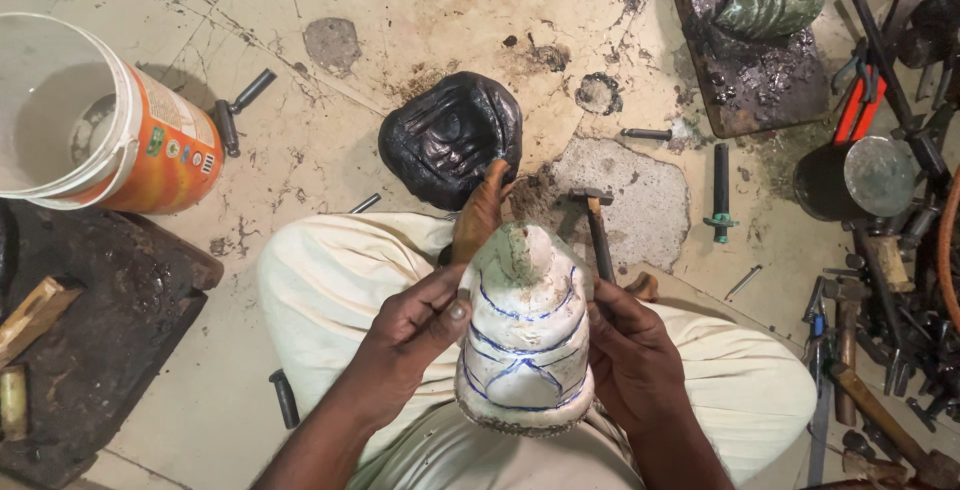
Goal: The person sits on the floor and uses a hammer and chisel to shape a white conical metal object. They repeatedly strike the chisel against the object's surface, rotate it to access different areas, and occasionally inspect the progress.
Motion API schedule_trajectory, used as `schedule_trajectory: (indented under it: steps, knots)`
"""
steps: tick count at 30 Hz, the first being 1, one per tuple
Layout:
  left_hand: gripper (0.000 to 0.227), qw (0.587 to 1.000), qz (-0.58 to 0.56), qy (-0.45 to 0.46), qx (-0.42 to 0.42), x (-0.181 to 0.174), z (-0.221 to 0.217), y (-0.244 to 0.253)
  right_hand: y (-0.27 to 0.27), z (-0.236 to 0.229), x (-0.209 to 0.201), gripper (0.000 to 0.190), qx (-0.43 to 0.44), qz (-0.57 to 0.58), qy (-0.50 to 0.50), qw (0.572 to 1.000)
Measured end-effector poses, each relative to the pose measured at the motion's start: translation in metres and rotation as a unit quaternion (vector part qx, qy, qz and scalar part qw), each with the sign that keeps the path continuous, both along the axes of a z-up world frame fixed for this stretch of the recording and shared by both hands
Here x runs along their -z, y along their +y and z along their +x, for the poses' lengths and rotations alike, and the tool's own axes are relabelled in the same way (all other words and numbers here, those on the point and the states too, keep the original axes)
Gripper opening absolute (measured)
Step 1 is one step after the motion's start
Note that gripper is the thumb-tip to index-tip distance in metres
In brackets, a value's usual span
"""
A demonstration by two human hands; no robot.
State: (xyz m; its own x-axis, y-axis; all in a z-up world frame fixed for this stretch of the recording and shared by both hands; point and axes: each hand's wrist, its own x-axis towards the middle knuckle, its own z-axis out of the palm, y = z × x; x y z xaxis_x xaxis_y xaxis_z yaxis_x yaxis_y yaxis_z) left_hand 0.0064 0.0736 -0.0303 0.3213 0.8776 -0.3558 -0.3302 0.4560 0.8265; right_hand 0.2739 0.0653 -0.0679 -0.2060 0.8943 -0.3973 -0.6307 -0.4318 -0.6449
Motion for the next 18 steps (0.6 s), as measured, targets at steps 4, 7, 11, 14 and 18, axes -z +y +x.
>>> schedule_trajectory:
  steps: [4, 7, 11, 14, 18]
  knots:
    - [0.054, 1.000, -0.025, -0.013, 0.005, -0.003, 0.001, -0.001, -0.002, 0.001, 0.001, 0.038, 0.008, -0.014, -0.014, 1.000]
    - [0.053, 0.999, -0.019, -0.030, 0.010, -0.004, 0.002, -0.002, 0.000, -0.001, 0.000, 0.038, 0.020, -0.027, -0.030, 0.999]
    - [0.050, 1.000, -0.008, -0.016, 0.022, 0.001, 0.002, -0.004, 0.001, -0.004, -0.002, 0.035, 0.021, -0.046, -0.019, 0.999]
    - [0.052, 0.999, -0.013, -0.039, 0.023, 0.008, 0.001, -0.006, 0.000, -0.005, -0.004, 0.033, 0.010, -0.048, -0.017, 0.999]
    - [0.061, 0.993, -0.042, -0.104, 0.028, 0.013, 0.000, -0.006, 0.000, -0.006, -0.005, 0.031, 0.005, -0.066, -0.042, 0.997]
